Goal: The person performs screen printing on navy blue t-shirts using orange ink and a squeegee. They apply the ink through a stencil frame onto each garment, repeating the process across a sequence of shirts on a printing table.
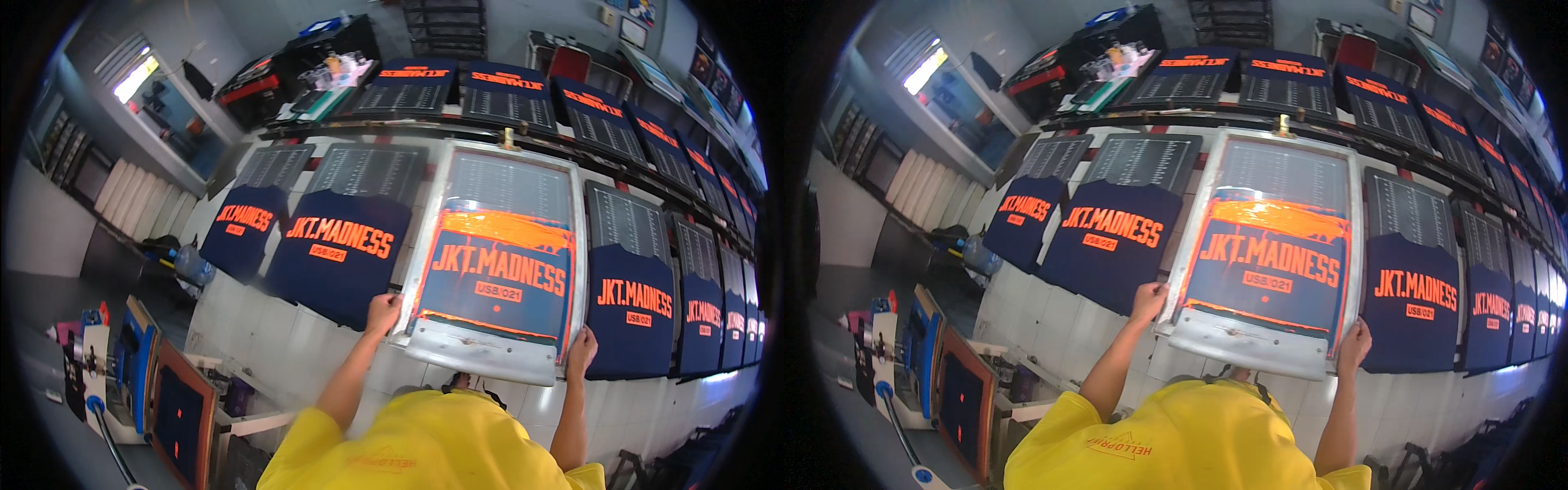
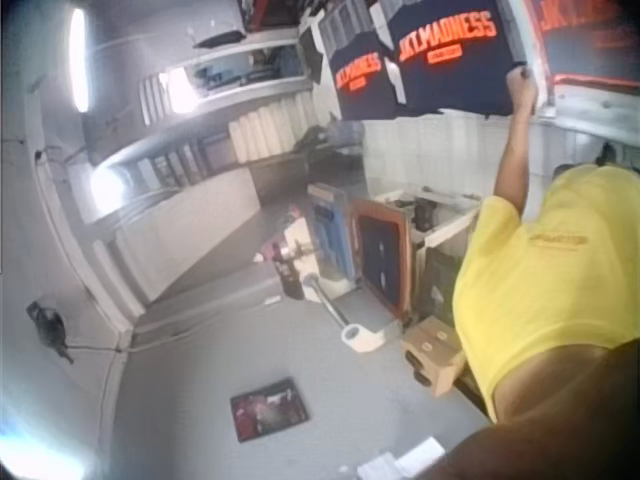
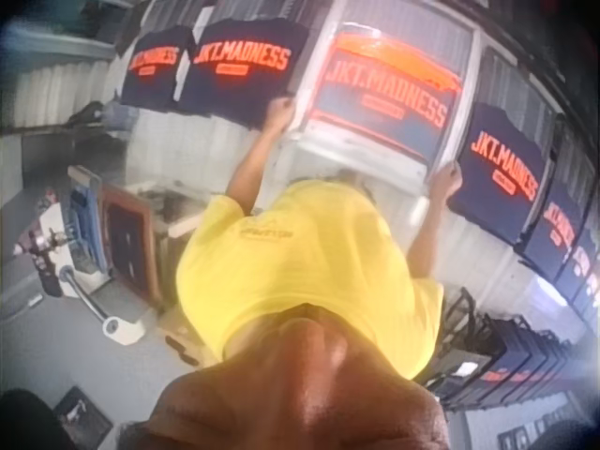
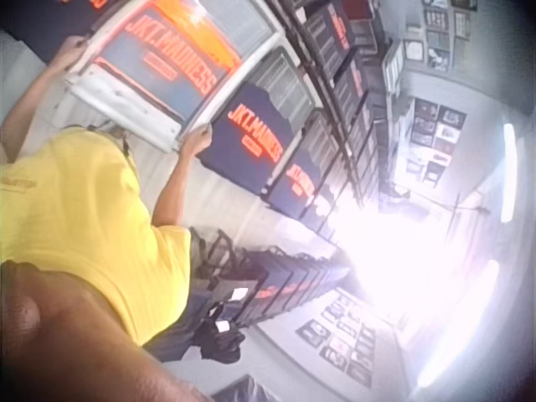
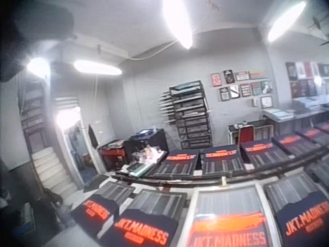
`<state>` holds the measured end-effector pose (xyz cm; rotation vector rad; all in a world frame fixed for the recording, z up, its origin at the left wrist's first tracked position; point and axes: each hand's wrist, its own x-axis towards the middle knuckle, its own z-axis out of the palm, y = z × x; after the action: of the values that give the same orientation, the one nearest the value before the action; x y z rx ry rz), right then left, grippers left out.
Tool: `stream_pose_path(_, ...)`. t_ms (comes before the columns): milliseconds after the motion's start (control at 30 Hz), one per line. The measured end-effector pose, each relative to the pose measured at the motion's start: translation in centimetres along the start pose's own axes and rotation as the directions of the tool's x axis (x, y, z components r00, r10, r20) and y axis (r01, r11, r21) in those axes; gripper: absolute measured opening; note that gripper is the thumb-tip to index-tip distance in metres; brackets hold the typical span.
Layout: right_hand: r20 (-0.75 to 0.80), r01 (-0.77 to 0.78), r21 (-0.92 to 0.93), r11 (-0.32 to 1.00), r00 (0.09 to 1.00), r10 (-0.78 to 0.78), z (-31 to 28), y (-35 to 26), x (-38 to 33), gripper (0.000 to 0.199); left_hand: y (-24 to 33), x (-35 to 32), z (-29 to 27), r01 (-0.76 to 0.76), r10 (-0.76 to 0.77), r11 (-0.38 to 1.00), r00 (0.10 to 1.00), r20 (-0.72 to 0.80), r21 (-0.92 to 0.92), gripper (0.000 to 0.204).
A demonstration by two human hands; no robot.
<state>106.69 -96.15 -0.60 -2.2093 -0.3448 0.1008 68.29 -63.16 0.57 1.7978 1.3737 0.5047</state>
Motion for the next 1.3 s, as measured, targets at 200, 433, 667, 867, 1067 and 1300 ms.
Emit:
stream_pose_path(200, -0.096, 0.470, -0.126, 0.874, 0.871, -0.482, -1.1, -4.0, -1.8, 0.033, 0.3, -2.9, -1.0, -0.120, 0.106, 0.985, 0.988, -0.115, -0.122, 0.031)
stream_pose_path(433, 0.668, 0.866, 0.047, 0.498, 0.344, -0.660, -3.1, -14.1, -11.8, 0.057, 1.3, -12.6, -4.3, -0.175, 0.122, 0.960, 0.965, -0.234, -0.220, 0.029)
stream_pose_path(667, 0.695, 0.939, -0.067, 0.337, 0.287, -0.659, -0.9, -14.9, -11.3, 0.052, -0.6, -18.3, 2.2, 0.069, 0.106, 0.902, 0.922, 0.373, -0.427, 0.038)
stream_pose_path(867, 0.665, 0.905, -0.234, 0.356, 0.416, -0.620, 1.0, -15.9, -10.0, 0.038, 1.5, -17.1, 8.1, 0.472, 0.076, 0.763, 0.613, 0.787, -0.441, 0.040)
stream_pose_path(1067, 0.542, 0.898, -0.146, 0.415, 0.423, -0.726, 0.4, -17.1, -8.4, 0.032, 2.2, -16.5, 11.6, 0.629, 0.029, 0.641, 0.552, 0.834, -0.439, 0.046)
stream_pose_path(1300, 0.496, 0.865, -0.155, 0.477, 0.485, -0.720, 3.5, -21.1, 0.1, 0.027, 0.9, -16.8, 15.4, 0.347, 0.187, 0.748, 0.708, 0.681, -0.566, 0.043)
